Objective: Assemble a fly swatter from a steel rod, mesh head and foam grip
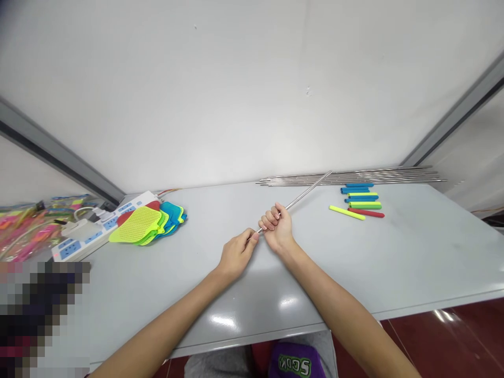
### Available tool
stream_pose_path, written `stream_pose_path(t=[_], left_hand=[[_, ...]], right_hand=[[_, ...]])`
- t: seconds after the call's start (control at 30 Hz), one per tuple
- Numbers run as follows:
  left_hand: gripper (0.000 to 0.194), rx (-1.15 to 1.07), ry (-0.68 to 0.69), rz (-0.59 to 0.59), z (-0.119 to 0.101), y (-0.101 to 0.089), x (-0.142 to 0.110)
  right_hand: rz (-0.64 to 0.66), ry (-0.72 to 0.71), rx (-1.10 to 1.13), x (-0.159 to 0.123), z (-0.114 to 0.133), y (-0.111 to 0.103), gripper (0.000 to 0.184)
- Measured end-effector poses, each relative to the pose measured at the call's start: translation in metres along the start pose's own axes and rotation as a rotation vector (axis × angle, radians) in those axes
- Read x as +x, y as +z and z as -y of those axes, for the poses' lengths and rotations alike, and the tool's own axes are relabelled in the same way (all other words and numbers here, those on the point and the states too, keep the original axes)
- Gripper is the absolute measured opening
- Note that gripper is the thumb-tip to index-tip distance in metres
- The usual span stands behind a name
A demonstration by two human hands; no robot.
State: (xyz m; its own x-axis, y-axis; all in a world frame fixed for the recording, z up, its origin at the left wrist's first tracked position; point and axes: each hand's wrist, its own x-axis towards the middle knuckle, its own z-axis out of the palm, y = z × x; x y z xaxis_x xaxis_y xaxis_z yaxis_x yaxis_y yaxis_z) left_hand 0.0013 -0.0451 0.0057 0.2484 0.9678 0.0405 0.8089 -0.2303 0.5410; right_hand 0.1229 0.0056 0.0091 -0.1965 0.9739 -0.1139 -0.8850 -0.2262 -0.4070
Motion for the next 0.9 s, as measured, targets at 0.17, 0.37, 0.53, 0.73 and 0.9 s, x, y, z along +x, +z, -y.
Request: stream_pose_path(t=[0.17, 0.37, 0.53, 0.73, 0.9], left_hand=[[0.038, -0.062, 0.008, 0.013, -0.004, -0.004, -0.001], [0.038, -0.049, -0.007, 0.018, -0.004, -0.004, -0.001], [0.037, -0.049, 0.0, 0.006, -0.004, -0.003, -0.001], [0.035, -0.045, 0.006, -0.017, -0.003, -0.001, 0.0], [0.038, -0.006, 0.03, -0.021, -0.002, 0.0, 0.0]], right_hand=[[-0.002, -0.04, 0.028, 0.004, 0.01, -0.002, 0.035], [0.01, -0.06, 0.055, 0.005, 0.017, -0.003, 0.034], [0.008, -0.055, 0.05, 0.005, 0.017, -0.005, 0.034], [0.001, -0.028, 0.04, 0.005, 0.013, -0.003, 0.035], [0.001, 0.012, 0.051, 0.003, 0.009, -0.003, 0.035]])
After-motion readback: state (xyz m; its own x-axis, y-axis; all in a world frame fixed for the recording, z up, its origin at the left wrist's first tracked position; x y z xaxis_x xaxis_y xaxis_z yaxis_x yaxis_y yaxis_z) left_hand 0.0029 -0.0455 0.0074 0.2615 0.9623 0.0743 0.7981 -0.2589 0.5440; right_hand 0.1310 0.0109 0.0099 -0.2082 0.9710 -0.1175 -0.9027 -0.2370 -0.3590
